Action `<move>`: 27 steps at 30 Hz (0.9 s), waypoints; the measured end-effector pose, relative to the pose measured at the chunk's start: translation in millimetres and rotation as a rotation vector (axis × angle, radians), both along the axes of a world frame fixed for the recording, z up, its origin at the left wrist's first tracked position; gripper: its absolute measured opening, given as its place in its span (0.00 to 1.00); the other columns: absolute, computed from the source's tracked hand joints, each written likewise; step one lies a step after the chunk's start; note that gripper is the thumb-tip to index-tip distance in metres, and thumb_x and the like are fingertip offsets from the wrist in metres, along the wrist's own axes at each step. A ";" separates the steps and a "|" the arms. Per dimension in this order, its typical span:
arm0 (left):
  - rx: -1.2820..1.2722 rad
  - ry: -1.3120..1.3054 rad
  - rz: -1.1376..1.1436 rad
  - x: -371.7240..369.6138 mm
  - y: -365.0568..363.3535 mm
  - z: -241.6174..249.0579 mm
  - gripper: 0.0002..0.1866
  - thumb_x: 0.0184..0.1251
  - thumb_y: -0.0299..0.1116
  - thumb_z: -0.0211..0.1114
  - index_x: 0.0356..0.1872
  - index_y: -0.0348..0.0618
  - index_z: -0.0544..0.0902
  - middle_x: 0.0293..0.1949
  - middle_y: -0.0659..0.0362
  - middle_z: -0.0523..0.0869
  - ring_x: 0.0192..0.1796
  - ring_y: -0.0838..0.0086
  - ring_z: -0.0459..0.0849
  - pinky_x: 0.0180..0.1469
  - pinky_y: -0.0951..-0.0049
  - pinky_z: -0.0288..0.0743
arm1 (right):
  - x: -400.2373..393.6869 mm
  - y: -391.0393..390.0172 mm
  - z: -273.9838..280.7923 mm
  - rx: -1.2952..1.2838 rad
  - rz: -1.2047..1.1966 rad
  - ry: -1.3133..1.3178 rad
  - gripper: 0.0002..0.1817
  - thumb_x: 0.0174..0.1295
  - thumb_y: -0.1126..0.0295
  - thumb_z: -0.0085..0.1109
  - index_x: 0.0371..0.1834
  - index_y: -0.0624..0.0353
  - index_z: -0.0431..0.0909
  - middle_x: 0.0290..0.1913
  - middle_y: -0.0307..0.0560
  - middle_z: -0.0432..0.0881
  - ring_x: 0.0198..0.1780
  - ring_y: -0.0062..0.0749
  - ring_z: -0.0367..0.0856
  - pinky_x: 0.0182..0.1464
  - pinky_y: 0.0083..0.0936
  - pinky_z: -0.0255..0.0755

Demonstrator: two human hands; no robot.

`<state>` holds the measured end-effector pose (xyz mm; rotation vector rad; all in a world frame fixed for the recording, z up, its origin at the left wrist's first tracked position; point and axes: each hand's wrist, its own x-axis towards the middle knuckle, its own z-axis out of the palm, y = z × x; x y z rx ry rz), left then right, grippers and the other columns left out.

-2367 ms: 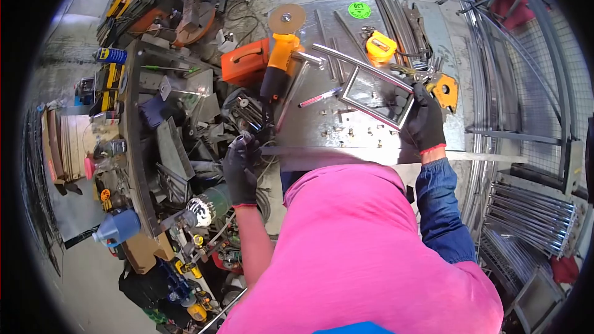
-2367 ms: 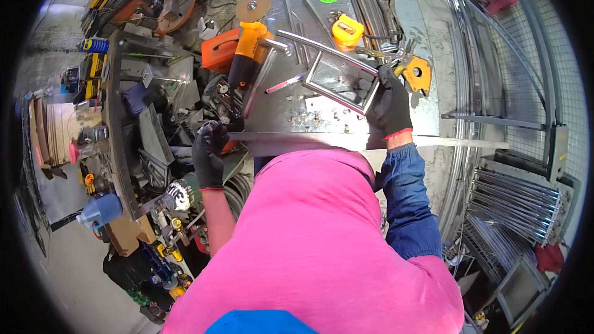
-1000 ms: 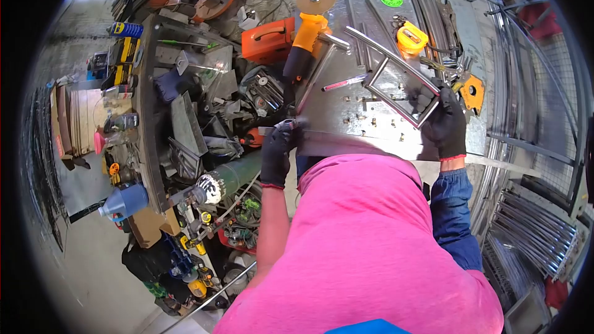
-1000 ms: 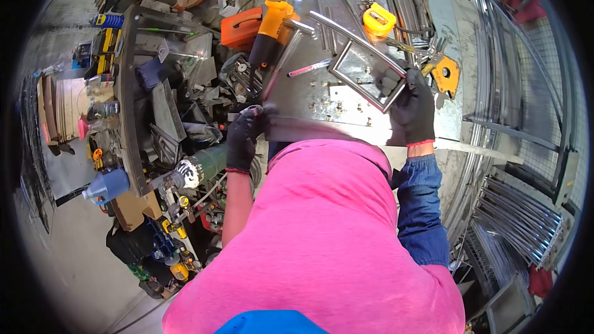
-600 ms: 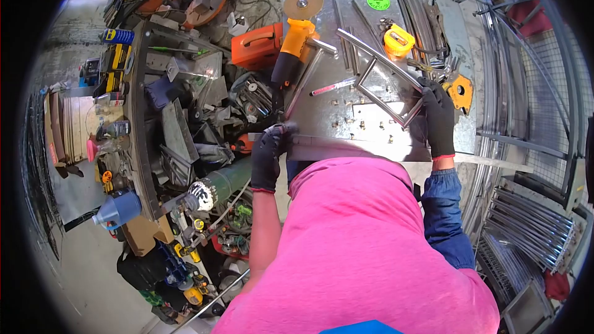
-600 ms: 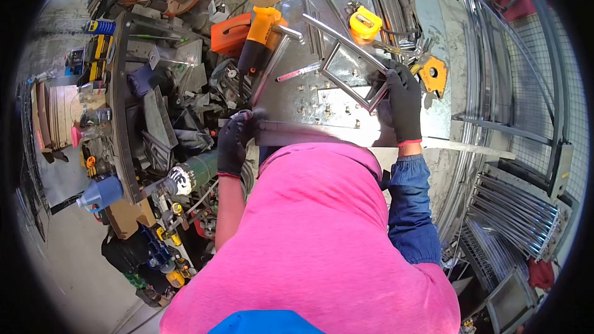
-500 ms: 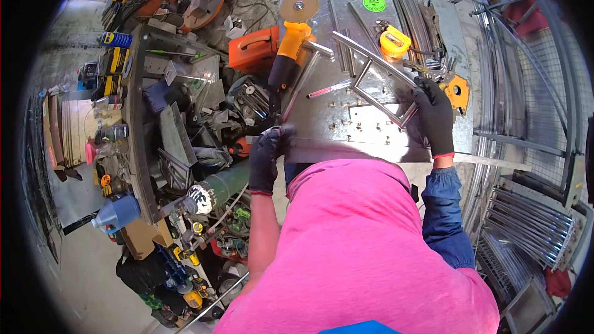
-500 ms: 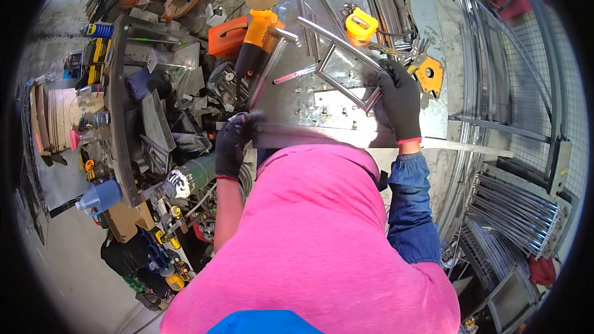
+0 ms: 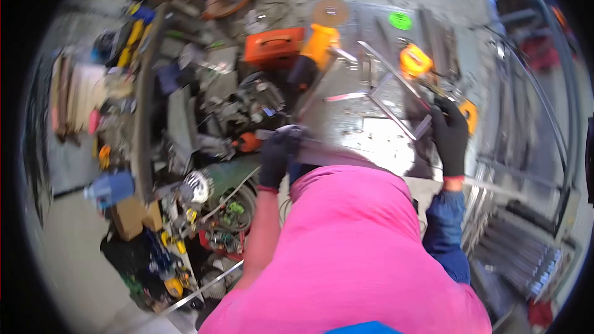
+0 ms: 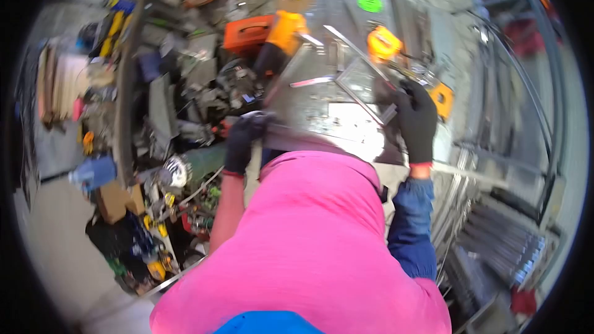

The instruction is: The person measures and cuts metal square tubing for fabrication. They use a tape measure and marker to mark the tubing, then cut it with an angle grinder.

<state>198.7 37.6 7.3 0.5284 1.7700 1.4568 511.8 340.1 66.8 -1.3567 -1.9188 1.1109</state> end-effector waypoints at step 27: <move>0.027 -0.869 1.118 -29.4 -171.8 -78.6 0.19 0.87 0.53 0.61 0.33 0.56 0.78 0.27 0.67 0.77 0.28 0.73 0.75 0.32 0.70 0.70 | -120.8 -139.9 -72.6 -0.427 0.791 -0.294 0.16 0.77 0.59 0.64 0.49 0.61 0.92 0.33 0.45 0.91 0.33 0.28 0.89 0.37 0.29 0.80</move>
